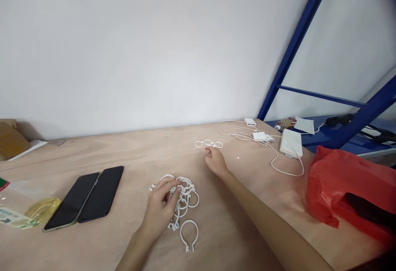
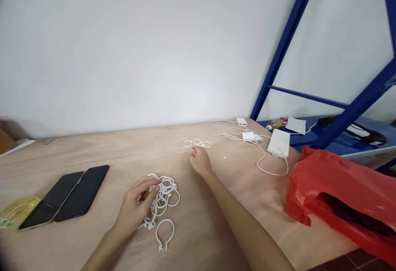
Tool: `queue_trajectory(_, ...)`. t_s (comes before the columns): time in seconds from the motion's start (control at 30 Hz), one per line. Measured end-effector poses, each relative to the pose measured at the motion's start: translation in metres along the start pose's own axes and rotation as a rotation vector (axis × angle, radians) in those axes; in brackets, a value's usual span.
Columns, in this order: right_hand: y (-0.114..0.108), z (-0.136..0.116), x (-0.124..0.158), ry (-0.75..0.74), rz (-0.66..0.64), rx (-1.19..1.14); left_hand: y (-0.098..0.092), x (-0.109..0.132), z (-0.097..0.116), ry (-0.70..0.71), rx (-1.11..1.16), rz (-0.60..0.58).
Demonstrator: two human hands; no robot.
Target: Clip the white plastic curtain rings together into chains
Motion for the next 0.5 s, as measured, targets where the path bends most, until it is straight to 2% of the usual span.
queue_trajectory(0.1,-0.004,0.013,-0.016,0.012,0.019,0.124,0.000,0.001,0.002,0.024,-0.015,0.017)
queue_trajectory(0.27,0.000,0.014,-0.015,0.008,-0.023,0.148,-0.001,0.001,0.004,0.028,-0.012,0.036)
queue_trajectory(0.4,0.003,-0.003,0.001,-0.018,-0.069,0.011,-0.001,0.001,0.004,0.031,0.000,0.059)
queue_trajectory(0.5,0.009,-0.026,0.027,-0.028,-0.138,-0.161,-0.001,0.001,0.005,0.010,0.005,0.060)
Point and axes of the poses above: each hand's wrist, its own x-axis away from the middle knuckle, its own y-axis out of the palm, z = x × y, the point moved 4 cm from there along -x, towards the middle knuckle, and after that the axes turned 2 degrees about z, right-handed, at the moved point
